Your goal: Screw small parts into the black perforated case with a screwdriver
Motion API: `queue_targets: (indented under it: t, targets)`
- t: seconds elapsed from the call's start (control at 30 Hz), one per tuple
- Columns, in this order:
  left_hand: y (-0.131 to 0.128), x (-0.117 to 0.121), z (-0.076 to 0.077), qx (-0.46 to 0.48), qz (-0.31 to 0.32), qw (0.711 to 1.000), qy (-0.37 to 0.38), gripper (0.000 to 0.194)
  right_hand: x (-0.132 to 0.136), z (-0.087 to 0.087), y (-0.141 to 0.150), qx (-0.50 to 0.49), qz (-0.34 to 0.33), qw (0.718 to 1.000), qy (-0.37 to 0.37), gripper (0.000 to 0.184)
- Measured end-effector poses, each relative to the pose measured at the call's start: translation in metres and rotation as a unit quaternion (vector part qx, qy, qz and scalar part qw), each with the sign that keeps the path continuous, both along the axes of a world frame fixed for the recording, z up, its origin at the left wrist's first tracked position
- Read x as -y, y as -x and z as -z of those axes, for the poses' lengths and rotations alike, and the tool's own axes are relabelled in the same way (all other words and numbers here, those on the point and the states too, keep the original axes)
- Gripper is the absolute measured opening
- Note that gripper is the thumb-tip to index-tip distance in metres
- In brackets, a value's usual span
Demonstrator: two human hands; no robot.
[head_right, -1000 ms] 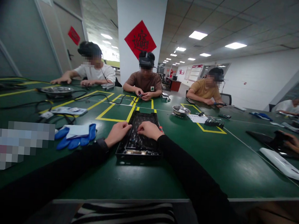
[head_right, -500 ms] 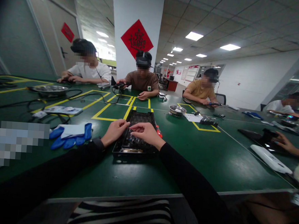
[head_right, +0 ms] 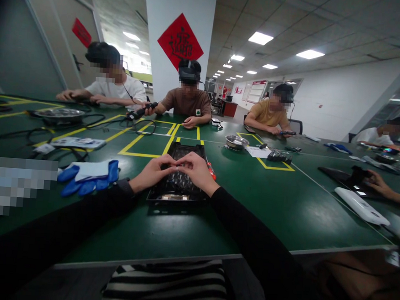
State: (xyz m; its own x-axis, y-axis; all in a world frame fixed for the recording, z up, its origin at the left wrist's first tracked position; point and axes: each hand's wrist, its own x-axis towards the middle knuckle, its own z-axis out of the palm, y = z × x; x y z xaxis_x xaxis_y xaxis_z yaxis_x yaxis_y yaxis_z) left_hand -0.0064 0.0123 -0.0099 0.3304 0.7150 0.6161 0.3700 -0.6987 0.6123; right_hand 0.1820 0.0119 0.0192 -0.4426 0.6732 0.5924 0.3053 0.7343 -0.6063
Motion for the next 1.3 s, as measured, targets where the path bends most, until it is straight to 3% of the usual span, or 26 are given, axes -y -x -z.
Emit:
queue_targets:
  t: [0.33, 0.6, 0.9, 1.0, 1.13, 1.3]
  targets:
    - [0.001, 0.0, 0.0, -0.027, -0.02, 0.999, -0.02, 0.022, -0.005, 0.003, 0.0, -0.052, -0.062, 0.987, 0.141, 0.027]
    - [0.001, 0.003, -0.002, -0.068, -0.041, 0.995, -0.054, 0.019, -0.006, 0.003, -0.001, 0.008, -0.006, 0.996, 0.084, 0.02]
    - [0.002, 0.003, -0.003, -0.075, -0.027, 0.996, -0.032, 0.021, -0.008, 0.005, 0.0, 0.036, -0.004, 0.993, 0.11, 0.023]
    - [0.003, 0.003, -0.004, -0.055, -0.019, 0.998, -0.01, 0.021, -0.018, -0.002, 0.001, 0.056, -0.074, 0.984, 0.154, 0.023]
    - [0.002, 0.003, -0.005, -0.043, -0.001, 0.999, 0.019, 0.02, -0.033, -0.025, 0.007, 0.189, -0.171, 0.946, 0.2, 0.019]
    - [0.004, 0.002, -0.002, -0.043, -0.04, 0.998, 0.027, 0.02, -0.033, -0.043, 0.02, 0.281, -0.188, 0.922, 0.187, 0.012]
